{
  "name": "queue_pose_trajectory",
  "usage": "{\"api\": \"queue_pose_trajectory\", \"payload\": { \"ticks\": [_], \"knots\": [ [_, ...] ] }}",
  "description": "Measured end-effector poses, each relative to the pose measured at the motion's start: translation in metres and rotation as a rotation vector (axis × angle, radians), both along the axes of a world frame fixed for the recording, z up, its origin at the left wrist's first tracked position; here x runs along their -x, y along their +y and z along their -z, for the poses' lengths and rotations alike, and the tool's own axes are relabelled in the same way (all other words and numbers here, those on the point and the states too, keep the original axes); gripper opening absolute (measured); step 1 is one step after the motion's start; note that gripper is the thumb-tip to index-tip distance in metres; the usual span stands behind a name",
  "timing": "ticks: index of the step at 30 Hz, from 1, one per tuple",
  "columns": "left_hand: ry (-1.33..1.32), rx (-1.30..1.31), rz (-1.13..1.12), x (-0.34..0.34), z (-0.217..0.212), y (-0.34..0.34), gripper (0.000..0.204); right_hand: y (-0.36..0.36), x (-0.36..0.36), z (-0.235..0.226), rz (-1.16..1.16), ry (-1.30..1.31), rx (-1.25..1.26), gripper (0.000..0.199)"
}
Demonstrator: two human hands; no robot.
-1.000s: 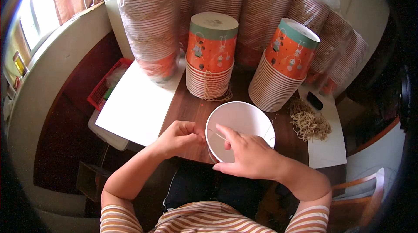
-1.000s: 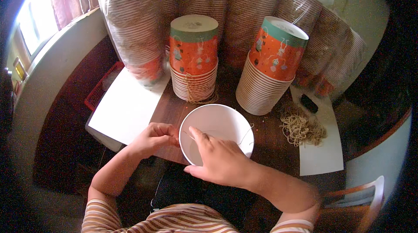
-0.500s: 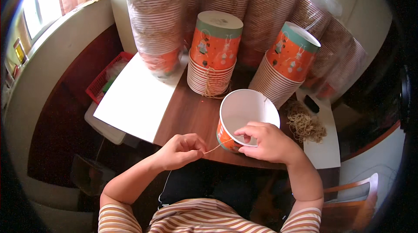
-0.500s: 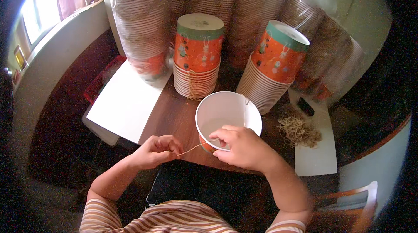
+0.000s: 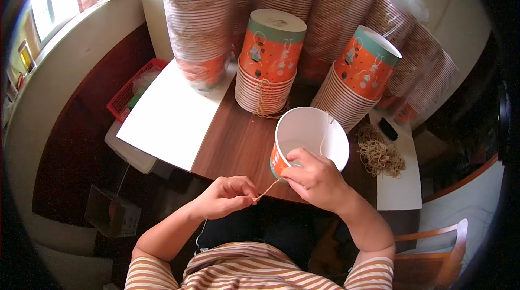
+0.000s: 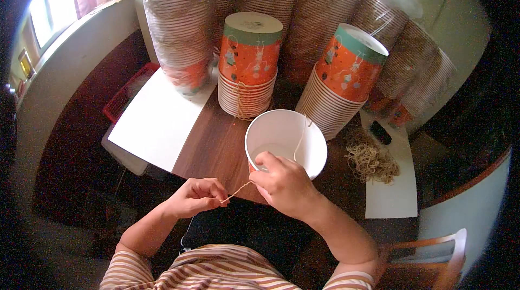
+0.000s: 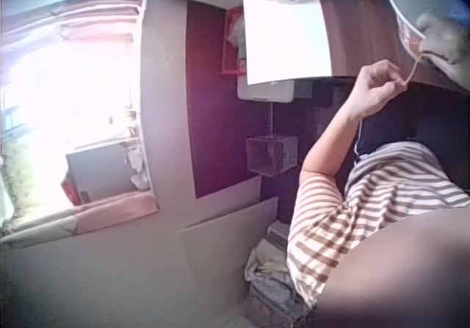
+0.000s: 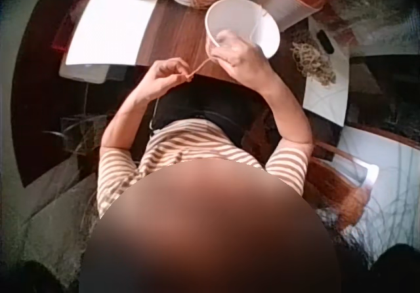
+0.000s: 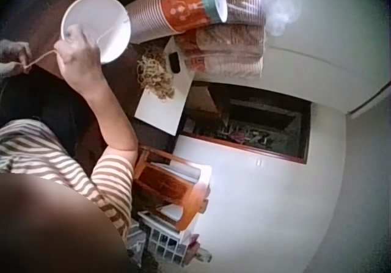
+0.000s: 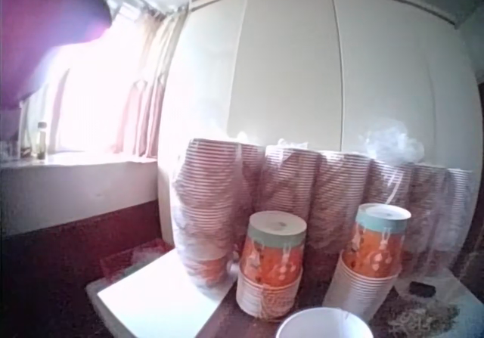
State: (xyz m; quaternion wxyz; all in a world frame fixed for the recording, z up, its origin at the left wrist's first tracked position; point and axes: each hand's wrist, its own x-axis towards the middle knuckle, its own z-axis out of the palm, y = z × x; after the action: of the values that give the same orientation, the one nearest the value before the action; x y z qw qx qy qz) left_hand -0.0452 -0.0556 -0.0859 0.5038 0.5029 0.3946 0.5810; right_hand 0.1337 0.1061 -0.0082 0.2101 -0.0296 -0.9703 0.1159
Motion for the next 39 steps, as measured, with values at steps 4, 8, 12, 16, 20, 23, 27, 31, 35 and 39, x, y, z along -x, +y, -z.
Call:
{"api": "queue_pose_trajectory", "payload": {
  "ticks": [4, 8, 12, 16, 20, 23, 27, 31, 35, 39],
  "knots": [
    [0.215, 0.268, -0.085, 0.004, 0.005, 0.002, 0.012, 0.0, 0.0, 0.001, -0.014, -0.022, -0.037, 0.018],
    [0.405, 0.021, -0.379, -0.012, -0.011, 0.01, 0.028, -0.001, 0.0, 0.0, -0.024, -0.04, -0.027, 0.017],
    [0.582, -0.13, -0.384, -0.029, -0.023, 0.028, 0.032, -0.003, 0.001, -0.003, -0.05, -0.013, 0.042, 0.016],
    [0.598, -0.078, -0.331, -0.042, -0.022, 0.038, 0.015, -0.002, -0.001, -0.003, -0.018, 0.002, 0.04, 0.016],
    [0.482, 0.042, -0.268, -0.037, -0.01, 0.023, 0.017, -0.001, -0.002, -0.001, -0.034, -0.015, 0.063, 0.016],
    [0.353, 0.222, -0.233, -0.031, 0.006, -0.001, 0.021, 0.001, -0.002, -0.002, -0.032, 0.011, 0.039, 0.016],
    [0.291, 0.323, -0.241, -0.021, 0.029, -0.024, 0.022, 0.002, -0.002, -0.004, -0.044, -0.012, 0.047, 0.017],
    [0.286, 0.317, -0.332, -0.024, 0.037, -0.024, 0.018, 0.002, -0.001, -0.003, -0.038, -0.011, 0.082, 0.016],
    [0.261, 0.086, -0.446, -0.03, 0.024, -0.006, 0.028, 0.001, 0.0, -0.004, -0.032, -0.02, 0.092, 0.014],
    [0.305, 0.079, -0.319, -0.036, 0.003, 0.011, 0.033, 0.001, 0.0, -0.005, -0.025, -0.038, 0.14, 0.013]
  ]
}}
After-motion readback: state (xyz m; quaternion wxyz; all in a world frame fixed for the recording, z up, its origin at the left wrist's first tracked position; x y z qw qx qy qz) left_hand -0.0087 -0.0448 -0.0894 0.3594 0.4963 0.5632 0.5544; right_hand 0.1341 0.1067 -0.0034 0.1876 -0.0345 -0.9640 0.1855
